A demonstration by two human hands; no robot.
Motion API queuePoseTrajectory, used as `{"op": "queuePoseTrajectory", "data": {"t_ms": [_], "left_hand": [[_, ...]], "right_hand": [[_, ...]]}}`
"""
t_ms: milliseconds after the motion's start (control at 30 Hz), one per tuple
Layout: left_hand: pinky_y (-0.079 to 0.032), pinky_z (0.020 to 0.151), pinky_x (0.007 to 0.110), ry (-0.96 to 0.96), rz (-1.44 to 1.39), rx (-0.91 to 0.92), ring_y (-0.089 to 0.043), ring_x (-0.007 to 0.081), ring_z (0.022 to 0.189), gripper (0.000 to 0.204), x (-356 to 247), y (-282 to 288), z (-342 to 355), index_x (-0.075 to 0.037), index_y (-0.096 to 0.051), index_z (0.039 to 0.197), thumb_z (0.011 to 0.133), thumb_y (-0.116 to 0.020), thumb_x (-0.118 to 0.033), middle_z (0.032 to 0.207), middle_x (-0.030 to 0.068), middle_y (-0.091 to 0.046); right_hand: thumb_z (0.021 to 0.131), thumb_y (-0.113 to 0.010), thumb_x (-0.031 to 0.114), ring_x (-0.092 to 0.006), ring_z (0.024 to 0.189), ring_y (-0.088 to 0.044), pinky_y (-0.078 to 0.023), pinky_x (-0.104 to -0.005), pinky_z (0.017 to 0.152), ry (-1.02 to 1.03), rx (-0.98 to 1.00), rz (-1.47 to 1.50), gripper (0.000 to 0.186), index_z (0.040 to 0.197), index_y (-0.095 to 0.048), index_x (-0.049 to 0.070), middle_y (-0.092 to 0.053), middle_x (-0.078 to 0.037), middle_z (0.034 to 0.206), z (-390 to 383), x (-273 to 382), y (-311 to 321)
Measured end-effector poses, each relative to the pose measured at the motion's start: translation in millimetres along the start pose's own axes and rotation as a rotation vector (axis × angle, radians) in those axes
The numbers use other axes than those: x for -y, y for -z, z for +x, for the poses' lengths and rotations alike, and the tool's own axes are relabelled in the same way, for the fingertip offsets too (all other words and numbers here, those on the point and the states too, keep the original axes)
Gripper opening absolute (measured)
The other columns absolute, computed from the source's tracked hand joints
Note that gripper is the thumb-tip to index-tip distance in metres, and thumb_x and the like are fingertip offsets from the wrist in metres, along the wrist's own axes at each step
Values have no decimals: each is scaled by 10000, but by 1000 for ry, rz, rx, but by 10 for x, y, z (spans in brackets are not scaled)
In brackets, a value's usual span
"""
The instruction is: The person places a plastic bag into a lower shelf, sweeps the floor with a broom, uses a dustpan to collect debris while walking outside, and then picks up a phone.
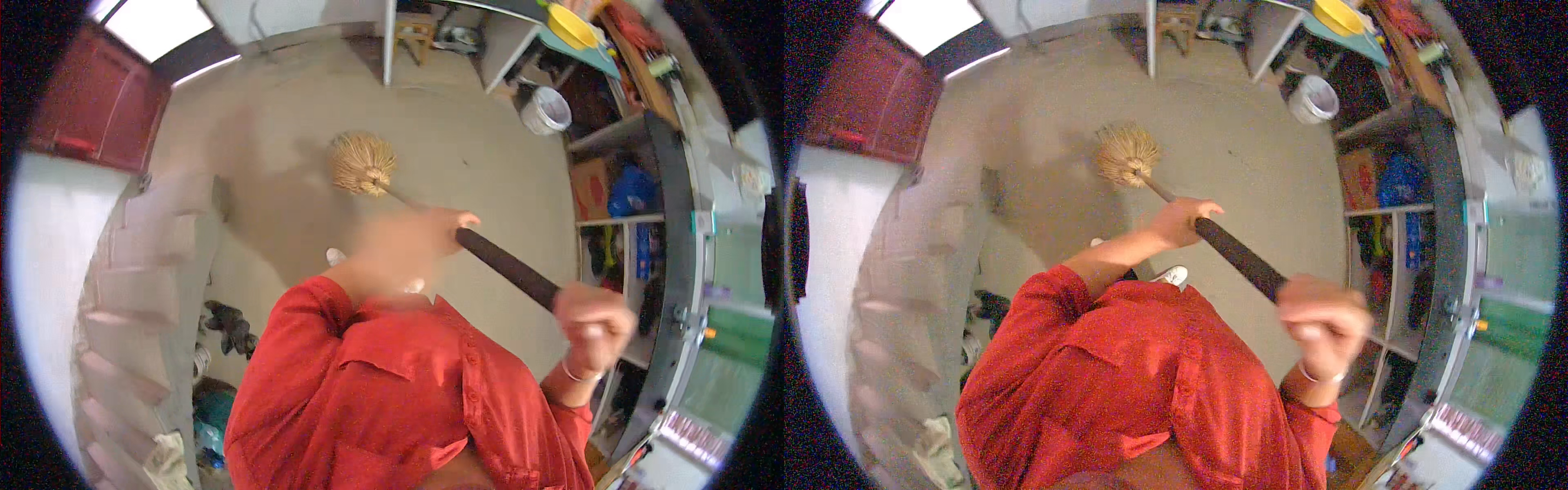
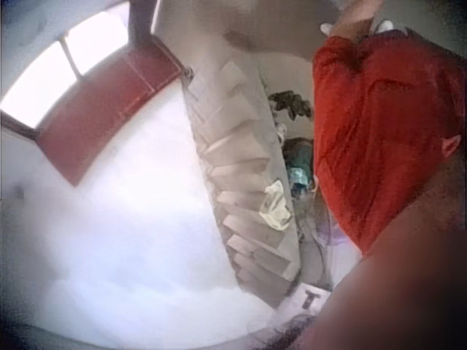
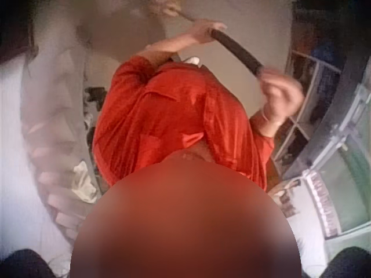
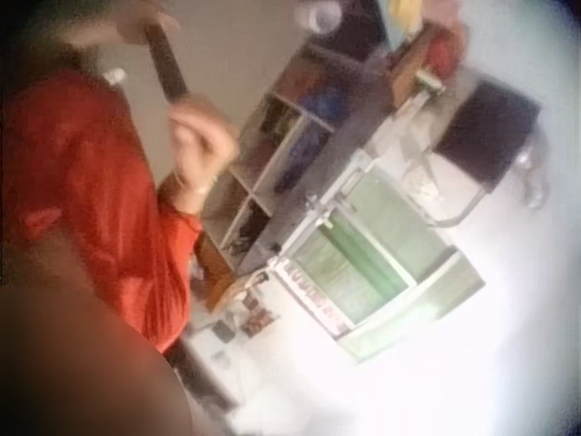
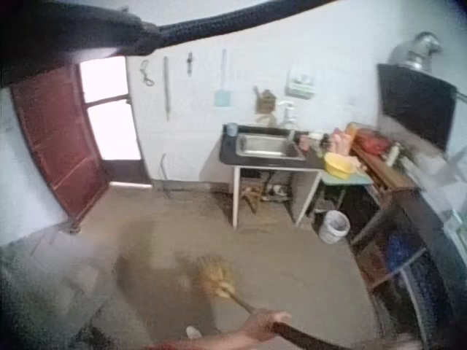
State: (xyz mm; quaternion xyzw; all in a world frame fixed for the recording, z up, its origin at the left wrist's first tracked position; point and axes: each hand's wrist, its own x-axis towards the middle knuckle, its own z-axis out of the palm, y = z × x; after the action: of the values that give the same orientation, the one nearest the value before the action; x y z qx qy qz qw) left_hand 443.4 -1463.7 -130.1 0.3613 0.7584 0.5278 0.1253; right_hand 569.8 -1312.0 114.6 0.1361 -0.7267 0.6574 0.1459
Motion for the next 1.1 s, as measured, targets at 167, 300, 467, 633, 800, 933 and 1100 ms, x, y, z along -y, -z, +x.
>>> {"op": "queuePoseTrajectory", "data": {"t_ms": [167, 300, 467, 633, 800, 933, 1100], "left_hand": [[-446, 590, 384, -292, -20, 112, -583, 253, 708, 325, -559, -807, 201, -142, -566, 941, 634, -659, -95, 677, 67, -564], [-437, 566, 414, -470, -51, 566, -587, 270, 679, 238, -935, -1598, 251, -134, -563, 857, 638, -654, -121, 699, 46, -589], [-432, 565, 411, -481, -136, 872, -590, 285, 680, 214, -986, -2195, 350, -147, -559, 837, 647, -646, -103, 680, 57, -587], [-409, 553, 414, -427, -132, 822, -567, 325, 668, 175, -8, -2837, 230, -128, -534, 763, 633, -639, -77, 658, 83, -573], [-410, 577, 415, -276, -177, 803, -562, 298, 678, 121, -119, -1984, 346, -125, -527, 693, 688, -642, -163, 655, 80, -563], [-396, 549, 410, -211, -69, 737, -558, 307, 658, 145, 183, -1503, 302, -114, -521, 737, 634, -623, -117, 654, 91, -551], [-410, 565, 423, -257, 188, 595, -570, 323, 690, 131, 282, -880, 200, -104, -518, 714, 646, -625, -137, 678, 94, -573]], "right_hand": [[894, -414, 182, -70, 369, -264, -261, -260, 434, 118, -725, 59, 149, 858, -484, 55, -274, 49, 455, -1026, 708, 739], [899, -393, 154, -75, 432, -279, -238, -264, 438, 197, -858, 9, 162, 863, -477, 21, -310, 17, 534, -1642, 1204, 810], [844, -432, 103, -141, 515, -384, -341, -270, 509, 216, -986, -892, 124, 855, -510, 6, -391, -33, 591, -1768, 971, 492], [687, -525, 47, -188, 552, -469, -379, -297, 499, -32, -683, -1245, 99, 774, -541, 2, -478, -88, 652, -1716, 314, 405], [644, -477, -14, -196, 552, -476, -370, -298, 485, 59, -646, -1131, 140, 766, -543, 12, -491, -98, 654, -1441, 239, 533], [636, -479, -8, -204, 568, -483, -391, -302, 507, 17, -662, -1010, 104, 722, -532, 13, -517, -106, 646, -1279, 7, 449], [648, -432, -39, -200, 602, -508, -415, -293, 545, -57, -559, -944, 139, 715, -547, 2, -548, -106, 695, -1269, -344, 353]]}}
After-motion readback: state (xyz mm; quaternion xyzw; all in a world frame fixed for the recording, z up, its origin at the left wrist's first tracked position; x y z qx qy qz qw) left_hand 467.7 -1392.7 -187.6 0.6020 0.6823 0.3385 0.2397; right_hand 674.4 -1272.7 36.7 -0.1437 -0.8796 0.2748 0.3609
